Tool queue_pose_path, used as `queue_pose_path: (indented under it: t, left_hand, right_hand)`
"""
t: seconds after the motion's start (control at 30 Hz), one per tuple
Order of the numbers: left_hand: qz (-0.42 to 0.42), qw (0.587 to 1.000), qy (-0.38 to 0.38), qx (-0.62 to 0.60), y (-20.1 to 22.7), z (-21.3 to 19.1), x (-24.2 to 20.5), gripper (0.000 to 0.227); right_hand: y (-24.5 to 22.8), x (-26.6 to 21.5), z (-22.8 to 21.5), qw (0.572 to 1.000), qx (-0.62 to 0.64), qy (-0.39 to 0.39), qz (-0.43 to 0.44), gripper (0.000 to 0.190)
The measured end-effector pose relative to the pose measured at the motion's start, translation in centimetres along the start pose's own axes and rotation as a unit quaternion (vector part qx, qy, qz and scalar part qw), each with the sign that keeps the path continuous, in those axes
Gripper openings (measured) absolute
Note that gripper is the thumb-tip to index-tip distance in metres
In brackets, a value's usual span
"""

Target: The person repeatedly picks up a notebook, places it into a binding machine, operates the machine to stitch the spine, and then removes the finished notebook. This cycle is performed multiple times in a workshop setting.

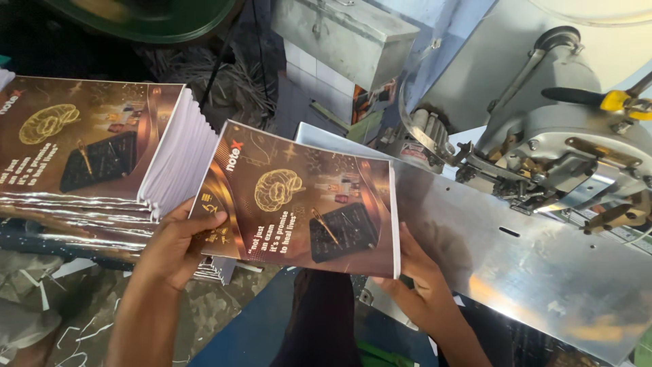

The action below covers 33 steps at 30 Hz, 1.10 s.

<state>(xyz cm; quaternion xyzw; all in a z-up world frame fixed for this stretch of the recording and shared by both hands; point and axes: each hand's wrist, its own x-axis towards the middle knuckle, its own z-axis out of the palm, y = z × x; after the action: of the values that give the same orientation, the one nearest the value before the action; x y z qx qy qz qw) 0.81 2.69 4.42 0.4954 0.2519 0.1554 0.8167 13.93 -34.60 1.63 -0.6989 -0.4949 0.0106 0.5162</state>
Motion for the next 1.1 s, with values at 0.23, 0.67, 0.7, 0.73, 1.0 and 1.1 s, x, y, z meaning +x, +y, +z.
queue_pose_path:
  t: [0.23,0.67,0.7,0.73,1.0,1.1]
  left_hand:
    - [0.024,0.996,0.005,0.091,2.9,1.2,1.9,0.036]
    - [0.124,0.975,-0.182,-0.023,6.7,4.3,7.5,0.040]
    - [0.126,0.967,-0.216,-0.050,6.7,4.4,8.1,0.040]
    - [0.127,0.968,-0.211,-0.045,6.4,4.5,8.8,0.036]
    - [0.152,0.976,-0.146,0.058,2.1,5.8,15.1,0.016]
    - [0.151,0.978,-0.121,0.081,0.9,6.7,17.0,0.018]
  right_hand:
    - [-1.3,2.1,-0.2,0.995,0.089,0.002,0.039,0.024]
    - [1.3,7.2,-1.3,0.994,0.064,0.072,0.043,0.030]
    - [1.7,7.5,-1.5,0.995,0.055,0.073,0.036,0.030]
    - [2.2,7.8,-1.7,0.993,0.065,0.082,0.045,0.029]
    - [7.2,9.4,-1.7,0.971,0.142,0.141,0.134,0.031]
    - [8.7,9.5,-1.6,0.959,0.155,0.170,0.166,0.029]
